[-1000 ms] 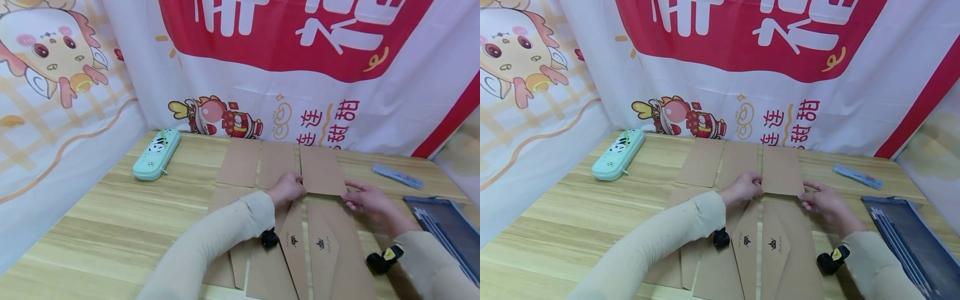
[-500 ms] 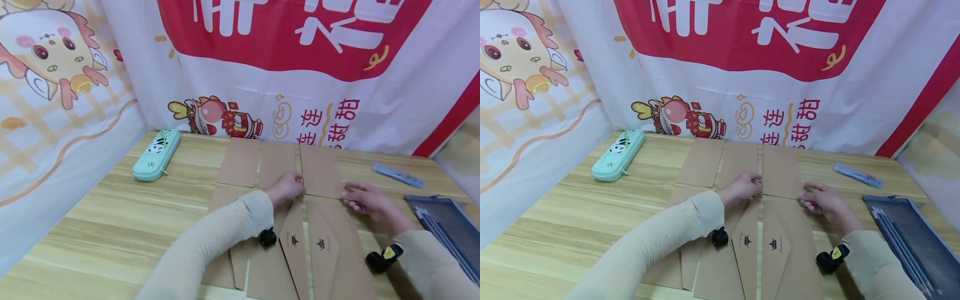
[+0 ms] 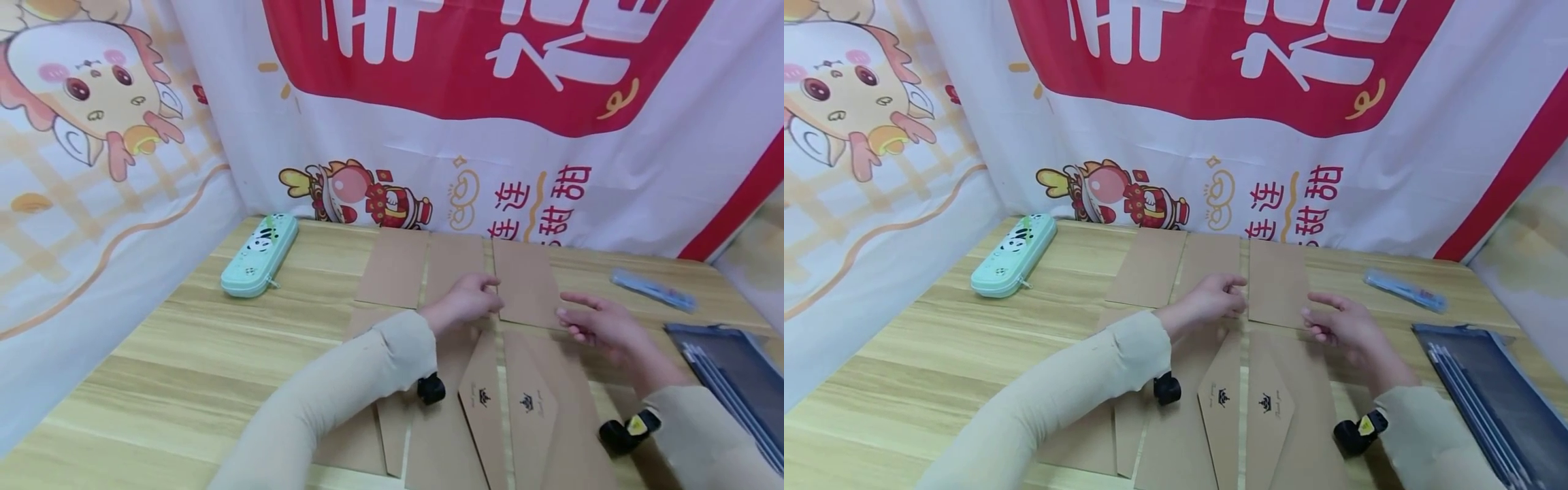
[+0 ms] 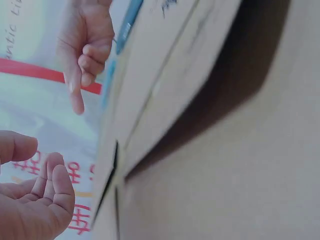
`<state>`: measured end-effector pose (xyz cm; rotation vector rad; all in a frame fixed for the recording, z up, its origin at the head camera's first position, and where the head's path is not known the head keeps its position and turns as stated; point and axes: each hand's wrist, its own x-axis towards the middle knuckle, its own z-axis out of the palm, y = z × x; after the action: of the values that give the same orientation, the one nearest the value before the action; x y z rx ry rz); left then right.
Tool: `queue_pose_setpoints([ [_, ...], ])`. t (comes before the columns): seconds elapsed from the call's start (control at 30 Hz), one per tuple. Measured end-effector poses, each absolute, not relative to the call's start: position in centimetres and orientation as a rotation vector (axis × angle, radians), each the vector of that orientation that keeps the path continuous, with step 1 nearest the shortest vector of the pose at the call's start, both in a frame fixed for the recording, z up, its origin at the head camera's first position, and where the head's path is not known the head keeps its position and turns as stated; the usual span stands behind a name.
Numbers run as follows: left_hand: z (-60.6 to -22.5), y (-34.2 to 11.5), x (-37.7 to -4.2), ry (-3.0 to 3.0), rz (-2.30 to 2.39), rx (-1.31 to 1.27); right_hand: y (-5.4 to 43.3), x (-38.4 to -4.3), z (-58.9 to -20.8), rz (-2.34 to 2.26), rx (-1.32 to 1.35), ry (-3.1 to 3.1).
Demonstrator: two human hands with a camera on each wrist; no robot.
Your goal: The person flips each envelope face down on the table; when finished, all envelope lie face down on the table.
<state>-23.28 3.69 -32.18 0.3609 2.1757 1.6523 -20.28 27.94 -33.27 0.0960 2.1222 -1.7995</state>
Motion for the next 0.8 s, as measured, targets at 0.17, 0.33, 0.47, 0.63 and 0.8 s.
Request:
queue_pose_setpoints([
  [0.17, -30.8, 2.3, -22.1, 2.143, 1.634, 0.425, 27.0, -19.6, -32.3, -1.921, 0.024, 2.05],
  [0.33, -30.0, 0.6, -21.0, 2.128, 1.651, 0.481, 25.9, -18.8, -31.3, -1.967, -0.044, 2.026],
  [0.47, -29.7, -0.8, -20.1, 2.136, 1.672, 0.515, 24.7, -18.1, -30.6, -2.001, -0.081, 1.988],
  [0.63, -29.6, -2.7, -18.8, 2.142, 1.693, 0.497, 23.1, -17.3, -30.3, -2.047, -0.185, 1.879],
  [0.8, -29.3, -4.8, -17.4, 2.18, 1.689, 0.469, 21.6, -16.5, -30.7, -2.027, -0.316, 1.789],
])
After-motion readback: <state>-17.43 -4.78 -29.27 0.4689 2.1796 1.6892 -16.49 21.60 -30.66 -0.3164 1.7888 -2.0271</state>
